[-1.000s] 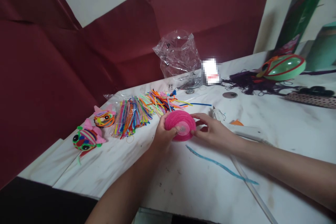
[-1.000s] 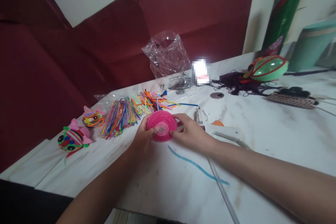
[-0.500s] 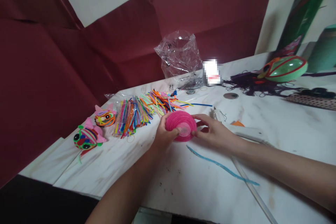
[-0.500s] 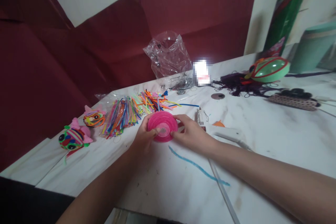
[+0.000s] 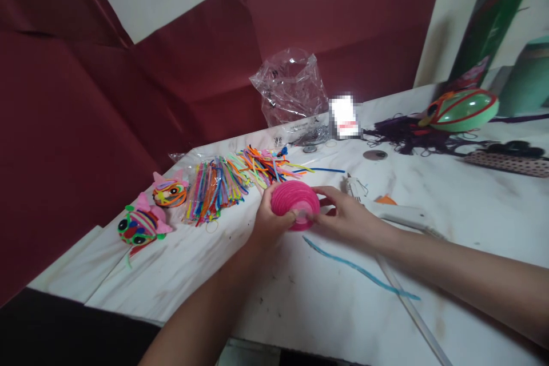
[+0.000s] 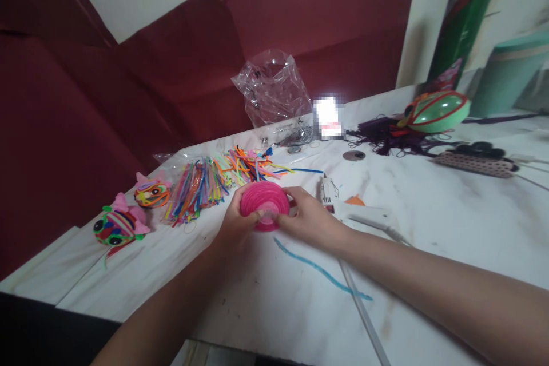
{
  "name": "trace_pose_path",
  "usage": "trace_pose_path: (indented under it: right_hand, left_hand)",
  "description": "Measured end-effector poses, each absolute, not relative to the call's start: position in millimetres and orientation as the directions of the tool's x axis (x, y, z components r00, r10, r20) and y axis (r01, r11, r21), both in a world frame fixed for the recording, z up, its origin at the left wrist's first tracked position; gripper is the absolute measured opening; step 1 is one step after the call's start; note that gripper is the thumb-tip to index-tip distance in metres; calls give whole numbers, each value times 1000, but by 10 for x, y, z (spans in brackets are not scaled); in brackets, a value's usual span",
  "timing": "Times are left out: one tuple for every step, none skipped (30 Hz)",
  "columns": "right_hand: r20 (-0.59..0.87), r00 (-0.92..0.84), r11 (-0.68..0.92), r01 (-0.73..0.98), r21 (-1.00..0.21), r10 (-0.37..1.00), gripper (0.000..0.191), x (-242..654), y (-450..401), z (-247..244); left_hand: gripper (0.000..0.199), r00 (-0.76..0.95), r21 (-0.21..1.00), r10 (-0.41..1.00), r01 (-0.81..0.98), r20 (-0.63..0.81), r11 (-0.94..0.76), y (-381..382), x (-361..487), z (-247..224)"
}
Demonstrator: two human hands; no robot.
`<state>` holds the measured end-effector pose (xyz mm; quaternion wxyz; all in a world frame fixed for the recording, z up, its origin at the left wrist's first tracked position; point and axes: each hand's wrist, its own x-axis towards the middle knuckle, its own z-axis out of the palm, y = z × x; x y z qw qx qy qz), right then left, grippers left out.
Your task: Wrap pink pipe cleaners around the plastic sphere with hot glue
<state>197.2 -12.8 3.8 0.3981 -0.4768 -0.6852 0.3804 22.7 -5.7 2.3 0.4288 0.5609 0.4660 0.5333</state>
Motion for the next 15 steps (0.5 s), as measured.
trace_pose_path:
  right_hand:
    - [153, -216, 225, 365, -903, 964, 54, 1967, -140, 54]
    - [127, -206, 198, 376, -905, 970, 56, 1962, -149, 67]
    - [109, -198, 179, 382, -907, 974, 58, 1957, -156, 76]
    - [101, -193, 170, 384, -907, 976, 59, 1953, -158, 79]
    - [99, -190, 167, 385, -908, 977, 59, 1949, -157, 77]
    - [101, -187, 167, 384, -908, 977, 60, 1946, -152, 71]
    - [105, -184, 170, 386, -907, 977, 60, 1944, -145, 61]
    - [109, -181, 173, 389, -905, 977, 60, 1943, -138, 50]
    - [114, -178, 177, 396, -901, 977, 60, 1942, -131, 39]
    - [118, -174, 180, 404, -897, 978, 59, 1942, -124, 28]
    - [123, -171, 185, 412, -892, 977, 58, 1943, -119, 19]
    - [129, -168, 189, 419, -888, 977, 57, 1944, -115, 11]
    - [134, -167, 194, 424, -885, 977, 56, 1946, -112, 5]
    - [138, -165, 197, 428, -882, 977, 56, 1948, -110, 1]
    - [140, -162, 198, 431, -880, 977, 56, 1951, -109, -1]
  left_hand:
    - [73, -10, 974, 977, 85, 213, -212, -63, 230, 15]
    - [73, -18, 969, 974, 104, 226, -223, -69, 235, 8]
    - [74, -27, 965, 971, 122, 236, -231, -77, 239, 3]
    - [75, -33, 961, 969, 141, 245, -238, -85, 243, 0]
    - [76, -37, 957, 967, 161, 252, -243, -92, 248, 0]
    - [77, -38, 952, 965, 183, 258, -247, -99, 251, 1]
    - [77, -36, 946, 964, 204, 262, -250, -106, 255, 5]
    - [78, -35, 942, 964, 223, 265, -251, -113, 260, 9]
    - [79, -34, 937, 963, 241, 267, -251, -120, 265, 15]
    - [79, -33, 932, 962, 261, 270, -252, -128, 271, 21]
    - [80, -33, 925, 961, 284, 274, -253, -135, 278, 27]
    - [80, -35, 916, 960, 309, 279, -255, -143, 285, 32]
    - [80, -39, 907, 958, 333, 285, -256, -149, 292, 36]
    - [80, -45, 900, 956, 352, 291, -258, -155, 297, 39]
    - [80, -51, 895, 954, 362, 297, -259, -158, 301, 41]
